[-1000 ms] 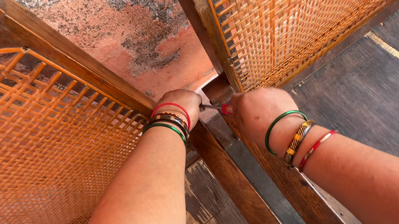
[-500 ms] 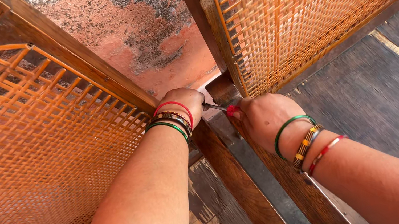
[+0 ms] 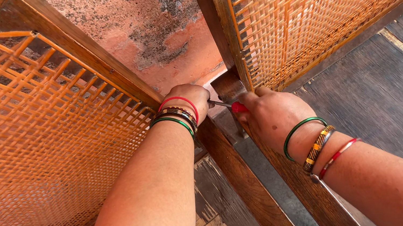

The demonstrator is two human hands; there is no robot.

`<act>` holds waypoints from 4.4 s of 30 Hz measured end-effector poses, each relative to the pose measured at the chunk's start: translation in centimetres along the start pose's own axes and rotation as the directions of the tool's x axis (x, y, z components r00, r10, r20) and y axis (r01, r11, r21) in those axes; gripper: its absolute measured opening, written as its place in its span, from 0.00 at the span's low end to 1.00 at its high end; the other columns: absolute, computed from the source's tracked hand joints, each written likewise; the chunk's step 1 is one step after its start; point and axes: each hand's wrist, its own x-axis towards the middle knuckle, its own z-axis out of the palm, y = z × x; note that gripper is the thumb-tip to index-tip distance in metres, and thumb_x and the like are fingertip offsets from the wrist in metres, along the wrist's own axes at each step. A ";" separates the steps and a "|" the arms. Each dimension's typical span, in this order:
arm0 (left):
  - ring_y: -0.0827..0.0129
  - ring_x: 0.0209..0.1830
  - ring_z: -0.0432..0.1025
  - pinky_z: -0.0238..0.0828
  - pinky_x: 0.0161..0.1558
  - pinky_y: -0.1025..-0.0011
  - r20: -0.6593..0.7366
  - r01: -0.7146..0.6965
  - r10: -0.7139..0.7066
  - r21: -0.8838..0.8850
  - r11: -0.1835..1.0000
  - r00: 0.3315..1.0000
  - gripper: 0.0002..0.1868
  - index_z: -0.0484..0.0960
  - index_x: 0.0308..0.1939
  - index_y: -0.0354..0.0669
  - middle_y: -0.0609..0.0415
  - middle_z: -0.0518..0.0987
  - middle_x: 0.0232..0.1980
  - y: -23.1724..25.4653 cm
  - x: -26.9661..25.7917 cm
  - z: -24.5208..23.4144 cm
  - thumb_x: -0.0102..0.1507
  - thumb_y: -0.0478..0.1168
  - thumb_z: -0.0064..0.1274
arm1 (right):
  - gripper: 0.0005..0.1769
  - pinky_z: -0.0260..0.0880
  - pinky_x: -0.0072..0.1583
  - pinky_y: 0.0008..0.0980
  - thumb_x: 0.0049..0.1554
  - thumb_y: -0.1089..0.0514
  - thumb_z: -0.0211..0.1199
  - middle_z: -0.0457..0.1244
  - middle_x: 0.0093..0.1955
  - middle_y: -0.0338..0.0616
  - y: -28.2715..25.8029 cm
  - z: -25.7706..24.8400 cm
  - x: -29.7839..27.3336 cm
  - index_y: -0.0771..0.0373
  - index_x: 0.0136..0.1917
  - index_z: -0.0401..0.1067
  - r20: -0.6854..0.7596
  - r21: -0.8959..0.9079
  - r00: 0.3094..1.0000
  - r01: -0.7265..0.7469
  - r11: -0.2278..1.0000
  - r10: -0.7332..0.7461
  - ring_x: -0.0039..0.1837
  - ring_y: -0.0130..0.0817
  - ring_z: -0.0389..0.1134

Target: The person uses a red-handled screwdriver to loosen and remove screws from a wooden chair with a cane backrest. They work on the seat frame and the backrest joints, then lift the chair to access the underside and continue unscrewing fasteners.

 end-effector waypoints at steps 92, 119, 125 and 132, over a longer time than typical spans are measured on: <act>0.49 0.59 0.75 0.73 0.59 0.57 -0.049 -0.273 0.312 0.370 0.888 0.949 0.14 0.86 0.53 0.50 0.41 0.80 0.58 -0.4 -1.3 0.4 0.65 0.39 0.51 | 0.14 0.72 0.53 0.51 0.62 0.45 0.56 0.70 0.46 0.51 0.0 0.9 2.2 0.52 0.51 0.77 0.061 0.059 0.986 -0.158 0.986 0.154 0.50 0.53 0.72; 0.47 0.57 0.76 0.75 0.55 0.57 -0.093 -0.268 0.331 0.405 0.874 0.939 0.14 0.85 0.51 0.44 0.39 0.80 0.57 -1.1 -0.2 1.3 0.63 0.34 0.51 | 0.14 0.72 0.56 0.46 0.64 0.44 0.57 0.69 0.52 0.46 -1.0 -0.7 2.1 0.50 0.56 0.76 0.118 -0.169 0.986 -0.096 0.981 0.117 0.56 0.47 0.72; 0.49 0.58 0.75 0.74 0.57 0.57 -0.072 -0.284 0.335 0.384 0.879 0.940 0.13 0.85 0.51 0.46 0.42 0.80 0.57 -0.8 -0.6 1.1 0.64 0.37 0.52 | 0.17 0.75 0.52 0.42 0.58 0.49 0.57 0.69 0.53 0.49 -0.5 -0.3 0.9 0.57 0.58 0.73 0.037 -0.300 0.976 0.218 0.929 -0.217 0.55 0.43 0.72; 0.48 0.58 0.75 0.72 0.60 0.58 -0.057 -0.259 0.288 0.295 0.920 0.956 0.14 0.86 0.51 0.47 0.41 0.80 0.57 -0.7 -1.1 0.9 0.63 0.43 0.55 | 0.20 0.72 0.53 0.51 0.65 0.40 0.50 0.70 0.46 0.53 -0.3 0.8 1.9 0.53 0.51 0.78 0.080 0.021 0.985 -0.153 0.988 0.150 0.49 0.54 0.71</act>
